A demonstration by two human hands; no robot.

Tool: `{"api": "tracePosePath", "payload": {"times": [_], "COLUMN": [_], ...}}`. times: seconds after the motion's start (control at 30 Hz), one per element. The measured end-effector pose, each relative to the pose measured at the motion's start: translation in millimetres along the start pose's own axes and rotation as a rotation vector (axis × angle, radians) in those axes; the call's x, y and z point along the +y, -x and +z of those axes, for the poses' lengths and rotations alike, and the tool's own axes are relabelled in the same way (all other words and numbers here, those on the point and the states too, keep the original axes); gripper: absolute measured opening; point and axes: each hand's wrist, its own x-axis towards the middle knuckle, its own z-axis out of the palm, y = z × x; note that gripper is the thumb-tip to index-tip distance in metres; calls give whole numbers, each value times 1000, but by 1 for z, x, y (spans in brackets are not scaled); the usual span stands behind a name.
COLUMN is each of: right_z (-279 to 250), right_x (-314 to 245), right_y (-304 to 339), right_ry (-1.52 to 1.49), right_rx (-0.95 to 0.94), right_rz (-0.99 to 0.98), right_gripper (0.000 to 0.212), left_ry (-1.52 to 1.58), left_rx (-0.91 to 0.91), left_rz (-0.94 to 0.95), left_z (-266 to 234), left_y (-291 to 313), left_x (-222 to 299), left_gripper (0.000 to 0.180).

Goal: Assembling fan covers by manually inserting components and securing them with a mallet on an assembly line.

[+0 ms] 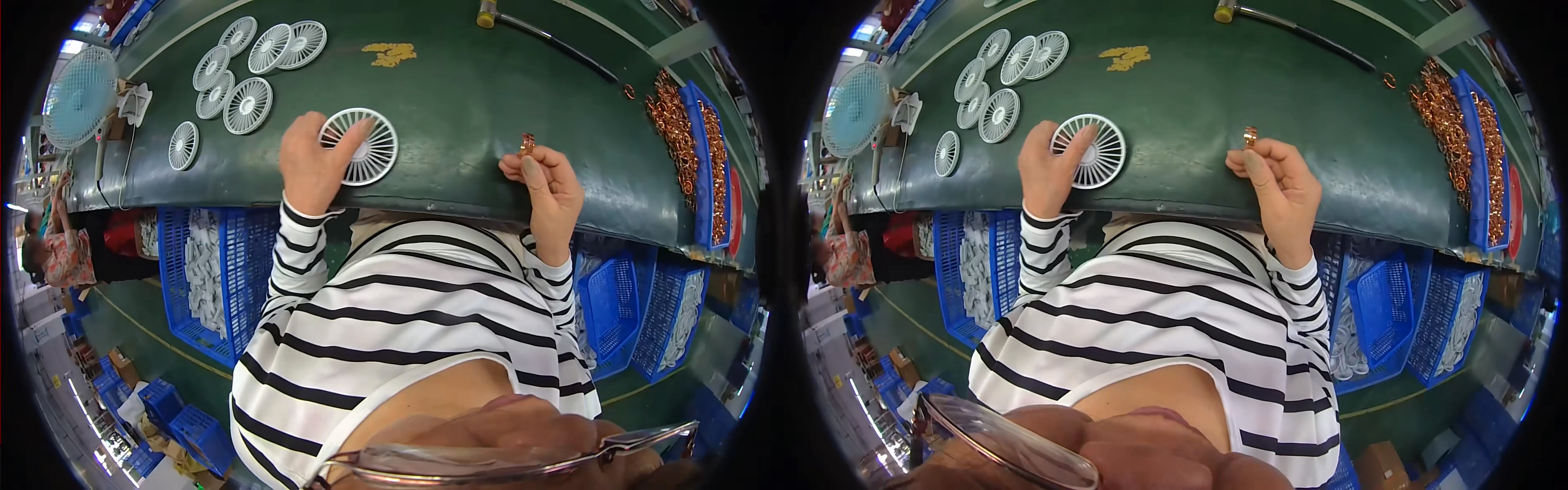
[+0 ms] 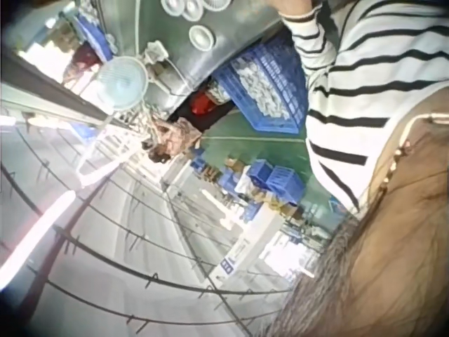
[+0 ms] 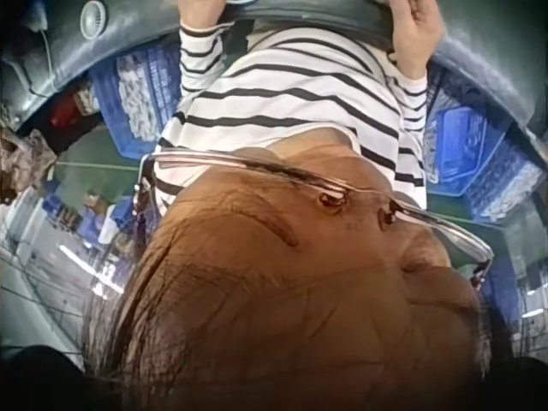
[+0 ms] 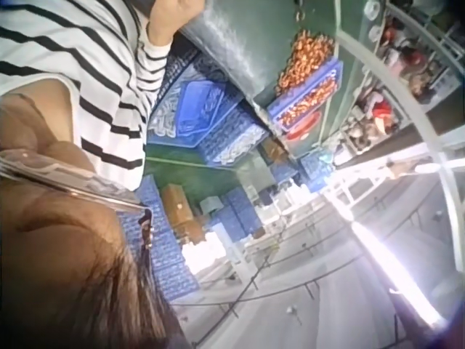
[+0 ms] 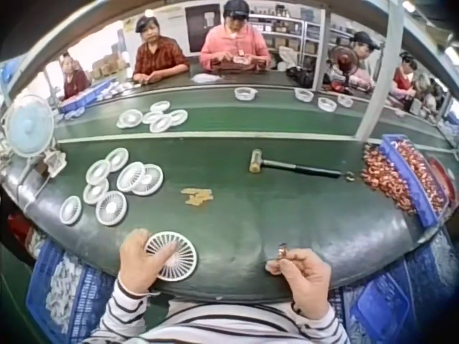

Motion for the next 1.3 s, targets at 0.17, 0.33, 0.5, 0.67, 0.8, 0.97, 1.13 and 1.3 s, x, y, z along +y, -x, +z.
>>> {"api": "tracePosePath", "payload": {"times": [0.17,0.33,0.5,0.67,0.8,0.97,1.13,1.3], "right_z": [2,18,37,36,37,20,9,1], "right_x": [-1,-21,-17,-16,-6,-25,-48,-36], "right_y": [4,-7,-18,-18,-17,-13,-6,-4], "right_ry": [204,607,728,968,928,1052,878,396], "right_rx": [-4,-85,-61,-123,65,-119,-441,-517], "right_rz": [-136,-672,-829,-650,-737,-809,-766,-476], "right_gripper": [9,13,15,12,17,29,27,34], "left_ry": [580,860,931,839,859,1331,1280,1125], "left_rx": [-130,-263,-320,-379,-424,-794,-988,-858], "left_rz": [24,-9,-16,-25,-5,-302,-352,-37], "left_z": [34,50,59,63,62,38,22,35], "left_y": [14,20,29,38,34,13,22,30], "left_x": [24,59,74,71,72,72,78,77], "left_gripper": [27,24,20,16,25,55,52,46]}}
